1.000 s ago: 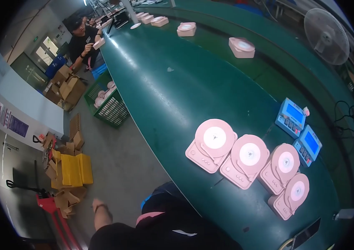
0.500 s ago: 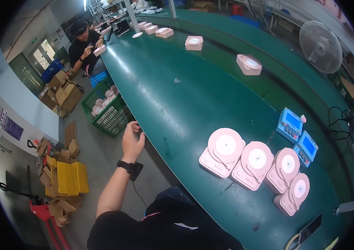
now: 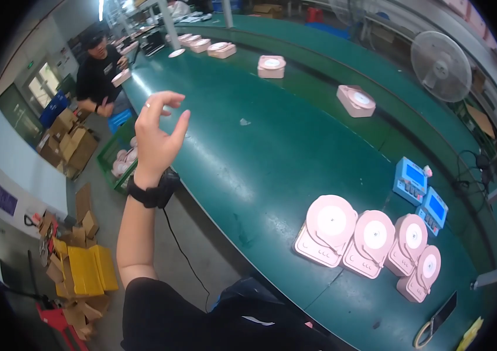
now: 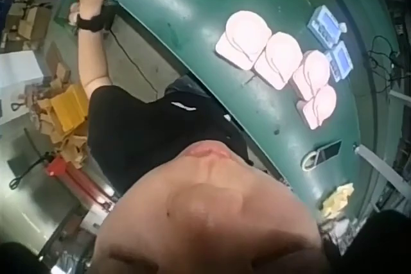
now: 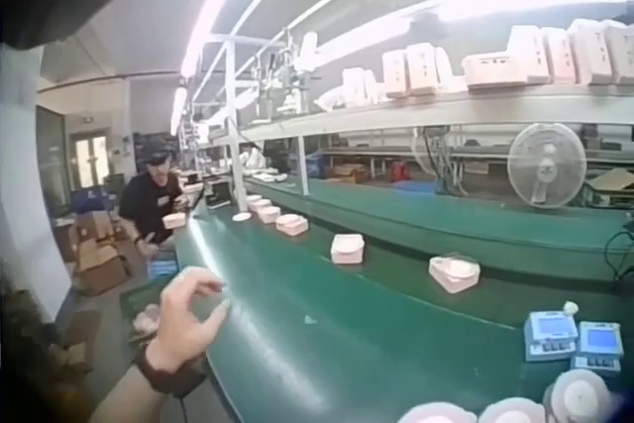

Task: The person gathers pink record player speakers on the table, turns them over, and presses their buttons. They then pick up and set aside the speakers one by one.

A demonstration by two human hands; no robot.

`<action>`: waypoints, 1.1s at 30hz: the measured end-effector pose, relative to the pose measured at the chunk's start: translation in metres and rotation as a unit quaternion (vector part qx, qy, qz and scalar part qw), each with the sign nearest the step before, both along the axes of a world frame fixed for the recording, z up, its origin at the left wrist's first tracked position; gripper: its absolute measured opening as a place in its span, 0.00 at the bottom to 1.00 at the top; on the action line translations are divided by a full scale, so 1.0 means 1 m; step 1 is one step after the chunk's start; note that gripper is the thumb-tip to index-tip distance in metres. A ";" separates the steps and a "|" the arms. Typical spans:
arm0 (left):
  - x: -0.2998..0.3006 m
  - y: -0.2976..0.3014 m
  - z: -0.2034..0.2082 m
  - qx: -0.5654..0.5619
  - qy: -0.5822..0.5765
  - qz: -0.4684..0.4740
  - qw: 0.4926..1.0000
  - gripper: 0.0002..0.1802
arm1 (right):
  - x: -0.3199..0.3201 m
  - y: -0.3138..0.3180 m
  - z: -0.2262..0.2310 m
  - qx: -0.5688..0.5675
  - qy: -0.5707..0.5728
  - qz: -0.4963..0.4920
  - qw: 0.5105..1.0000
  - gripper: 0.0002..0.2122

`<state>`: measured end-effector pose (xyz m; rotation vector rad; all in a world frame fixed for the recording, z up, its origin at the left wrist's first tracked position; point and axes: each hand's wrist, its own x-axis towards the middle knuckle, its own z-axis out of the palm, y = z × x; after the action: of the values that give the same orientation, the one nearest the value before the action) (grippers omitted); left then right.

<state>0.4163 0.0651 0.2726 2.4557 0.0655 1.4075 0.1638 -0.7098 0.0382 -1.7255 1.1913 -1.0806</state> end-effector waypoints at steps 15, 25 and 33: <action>0.323 -0.120 -0.077 0.011 0.262 -0.236 0.936 0.36 | 0.076 0.075 0.021 -0.191 0.409 -0.195 0.871 0.25; 0.463 -0.239 -0.126 0.134 0.444 -0.142 0.875 0.69 | 0.074 0.088 0.035 -0.140 0.387 -0.125 0.903 0.22; 0.434 -0.253 -0.100 0.242 0.302 -0.216 0.896 0.54 | 0.079 0.101 0.047 -0.167 0.309 -0.094 0.931 0.20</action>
<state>0.8508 -0.1880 0.1726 2.9553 -0.7299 0.4735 0.2430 -0.6092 0.0849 -2.3662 1.6525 -0.9075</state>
